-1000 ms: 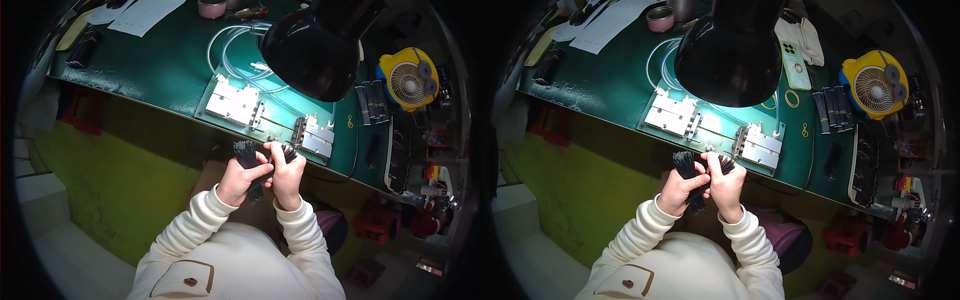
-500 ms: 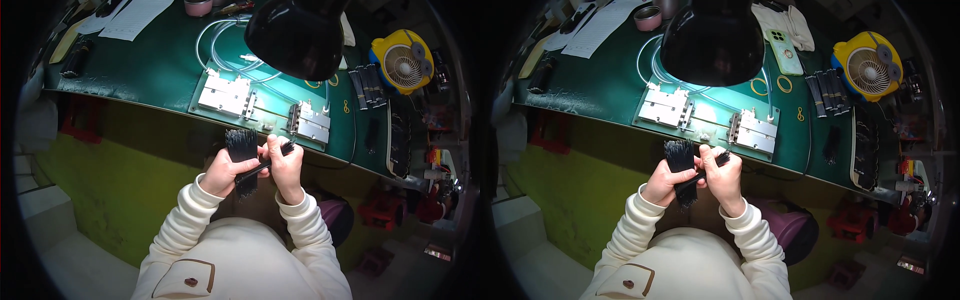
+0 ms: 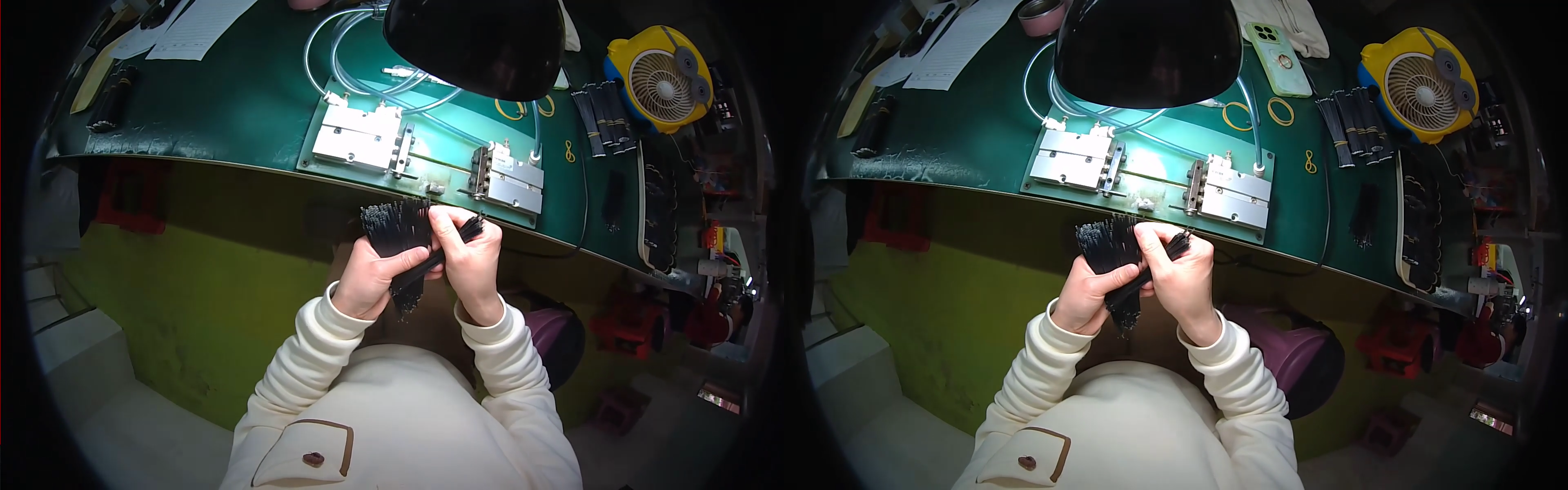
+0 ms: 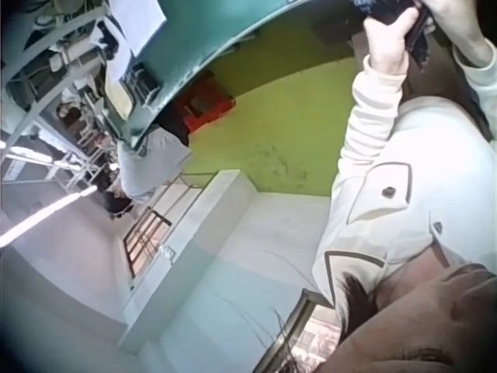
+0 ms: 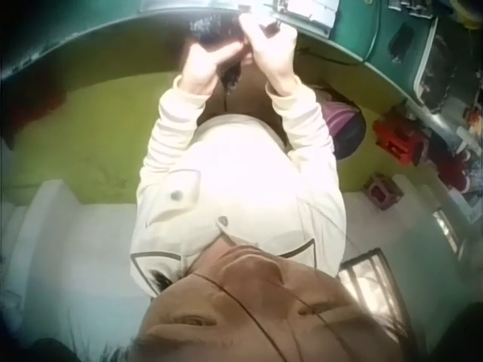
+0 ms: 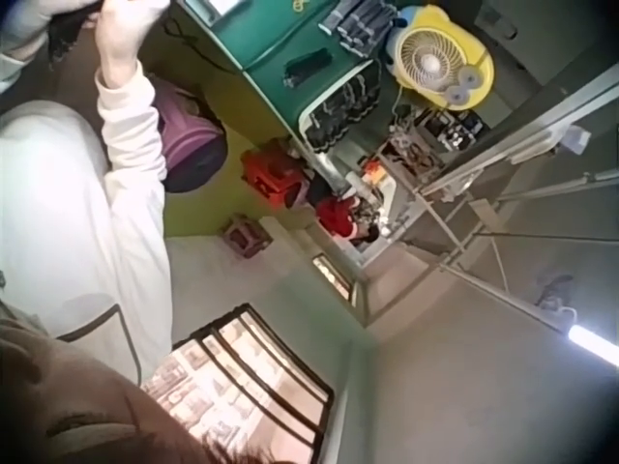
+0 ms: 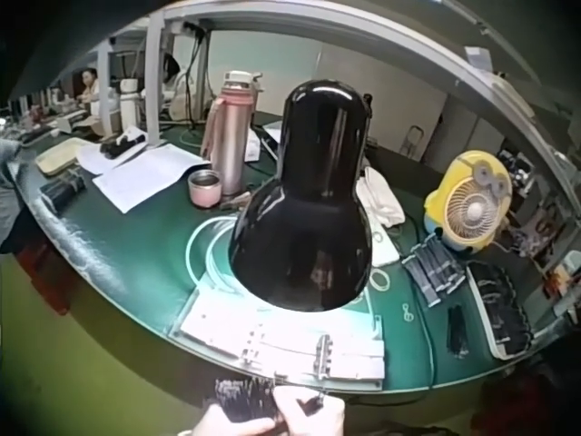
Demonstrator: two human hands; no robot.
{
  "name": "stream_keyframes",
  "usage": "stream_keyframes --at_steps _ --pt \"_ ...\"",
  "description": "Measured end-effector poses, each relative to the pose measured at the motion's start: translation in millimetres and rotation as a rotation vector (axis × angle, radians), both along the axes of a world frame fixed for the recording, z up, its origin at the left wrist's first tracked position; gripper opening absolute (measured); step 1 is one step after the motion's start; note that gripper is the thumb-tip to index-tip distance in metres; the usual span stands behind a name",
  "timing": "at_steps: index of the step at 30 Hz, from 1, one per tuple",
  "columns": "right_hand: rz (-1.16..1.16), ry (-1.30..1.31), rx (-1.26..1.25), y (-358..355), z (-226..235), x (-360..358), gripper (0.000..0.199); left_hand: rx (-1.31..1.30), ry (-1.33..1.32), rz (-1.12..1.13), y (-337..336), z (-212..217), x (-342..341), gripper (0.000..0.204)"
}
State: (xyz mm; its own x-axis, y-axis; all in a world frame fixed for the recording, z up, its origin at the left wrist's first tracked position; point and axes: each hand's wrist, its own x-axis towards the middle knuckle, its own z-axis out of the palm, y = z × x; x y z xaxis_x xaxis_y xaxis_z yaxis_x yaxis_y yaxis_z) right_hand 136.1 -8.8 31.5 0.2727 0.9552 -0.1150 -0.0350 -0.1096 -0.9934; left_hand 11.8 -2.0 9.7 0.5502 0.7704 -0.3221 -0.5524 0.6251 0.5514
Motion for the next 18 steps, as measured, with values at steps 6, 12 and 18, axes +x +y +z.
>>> stream_keyframes --at_steps 6,12,18 --pt "-0.039 0.024 -0.025 5.9 -1.4 -2.6 0.015 -0.061 -0.044 0.039 -0.1 -6.2 5.2 0.021" --pt "-0.047 0.074 -0.078 10.3 -0.8 -3.2 0.016 -0.033 -0.069 0.042 4.1 -3.7 6.5 0.019" --pt "-0.062 0.112 -0.078 12.6 -3.2 -3.5 0.017 -0.038 -0.071 0.02 7.2 -2.9 5.8 0.018"
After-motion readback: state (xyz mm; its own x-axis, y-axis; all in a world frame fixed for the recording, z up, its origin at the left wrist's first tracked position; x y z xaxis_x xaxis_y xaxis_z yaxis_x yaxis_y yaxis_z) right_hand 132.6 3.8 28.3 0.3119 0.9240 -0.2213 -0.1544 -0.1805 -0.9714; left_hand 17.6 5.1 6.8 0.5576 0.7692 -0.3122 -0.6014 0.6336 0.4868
